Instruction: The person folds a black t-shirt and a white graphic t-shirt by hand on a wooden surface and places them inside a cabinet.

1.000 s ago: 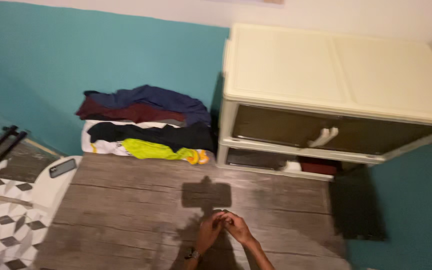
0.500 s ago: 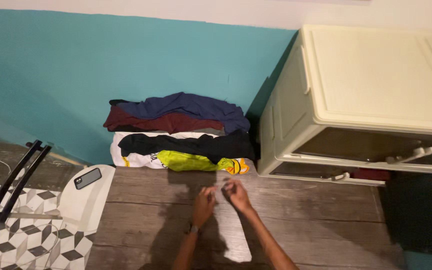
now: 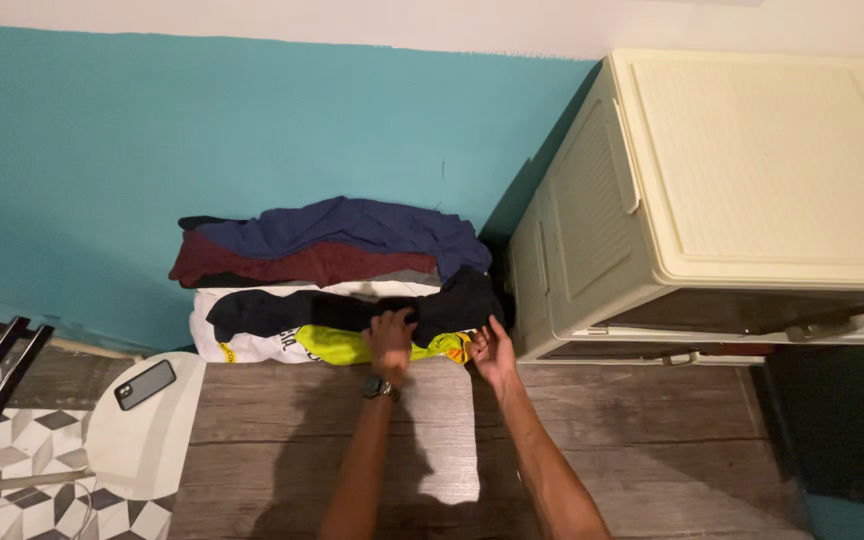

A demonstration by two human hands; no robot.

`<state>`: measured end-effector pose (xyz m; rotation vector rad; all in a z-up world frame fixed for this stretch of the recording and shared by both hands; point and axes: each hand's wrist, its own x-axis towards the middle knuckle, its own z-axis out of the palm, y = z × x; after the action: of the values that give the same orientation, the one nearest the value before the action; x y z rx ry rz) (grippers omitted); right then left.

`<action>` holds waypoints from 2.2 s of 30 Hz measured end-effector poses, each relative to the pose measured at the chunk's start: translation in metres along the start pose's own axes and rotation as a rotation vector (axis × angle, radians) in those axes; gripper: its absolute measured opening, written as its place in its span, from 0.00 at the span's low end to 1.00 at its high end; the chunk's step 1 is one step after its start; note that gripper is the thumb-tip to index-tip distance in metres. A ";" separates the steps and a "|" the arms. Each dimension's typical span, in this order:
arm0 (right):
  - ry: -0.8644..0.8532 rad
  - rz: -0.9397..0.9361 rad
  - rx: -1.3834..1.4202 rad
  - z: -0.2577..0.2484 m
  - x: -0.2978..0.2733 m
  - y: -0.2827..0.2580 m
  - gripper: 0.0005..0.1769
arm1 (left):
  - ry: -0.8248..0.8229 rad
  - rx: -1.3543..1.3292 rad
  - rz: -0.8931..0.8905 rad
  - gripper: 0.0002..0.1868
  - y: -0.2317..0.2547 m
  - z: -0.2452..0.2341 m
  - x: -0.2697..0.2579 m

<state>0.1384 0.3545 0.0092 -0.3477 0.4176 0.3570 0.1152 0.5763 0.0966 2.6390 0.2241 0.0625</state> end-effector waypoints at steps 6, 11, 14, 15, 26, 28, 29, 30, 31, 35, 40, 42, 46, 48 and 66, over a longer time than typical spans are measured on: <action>0.168 -0.102 -0.337 -0.005 -0.015 0.009 0.12 | 0.377 -0.219 0.554 0.11 -0.019 -0.019 -0.065; 0.105 -0.066 -0.262 -0.022 -0.071 0.019 0.22 | 0.202 -0.627 0.325 0.07 0.012 -0.038 -0.152; 0.146 0.068 -0.379 -0.031 -0.113 0.019 0.25 | 0.096 -0.824 0.305 0.07 0.036 -0.044 -0.208; 0.200 0.125 -0.475 -0.034 -0.128 0.020 0.26 | 0.027 -0.934 0.282 0.07 0.043 -0.044 -0.226; 0.086 0.061 -0.951 -0.052 -0.253 -0.028 0.26 | -0.258 -0.958 0.126 0.18 0.082 0.041 -0.335; 0.093 0.105 -0.977 -0.069 -0.266 -0.022 0.26 | 0.149 -0.890 0.226 0.26 0.085 0.044 -0.338; 0.091 0.126 -0.951 -0.075 -0.269 -0.018 0.26 | 0.162 -0.902 0.246 0.35 0.079 0.045 -0.330; 0.090 0.146 -0.926 -0.081 -0.271 -0.015 0.28 | 0.176 -0.914 0.266 0.44 0.075 0.047 -0.325; 0.085 0.152 -0.923 -0.085 -0.273 -0.012 0.28 | 0.178 -0.908 0.263 0.44 0.071 0.051 -0.323; -0.015 0.125 -1.149 -0.097 -0.273 -0.009 0.31 | -0.206 -0.902 -0.126 0.22 0.046 0.073 -0.317; -0.037 0.003 -1.267 -0.089 -0.275 -0.020 0.25 | -0.084 -1.082 -0.103 0.12 0.041 0.046 -0.323; -0.148 -0.139 -1.190 -0.077 -0.281 -0.028 0.21 | 0.100 -1.000 0.074 0.10 0.049 0.031 -0.321; -0.223 -0.121 -1.132 -0.067 -0.290 -0.038 0.16 | -0.084 -1.341 -0.068 0.07 0.048 0.030 -0.319; -0.116 -0.140 -1.106 -0.074 -0.286 -0.046 0.16 | -0.072 -1.335 -0.067 0.08 0.041 0.036 -0.314; -0.219 0.085 -1.701 -0.097 -0.313 0.032 0.22 | -0.056 -1.051 -0.309 0.17 0.088 0.007 -0.320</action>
<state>-0.1733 0.2621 0.0582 -1.9248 -0.1988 0.7730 -0.1869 0.4422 0.1306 1.5421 0.4326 -0.0024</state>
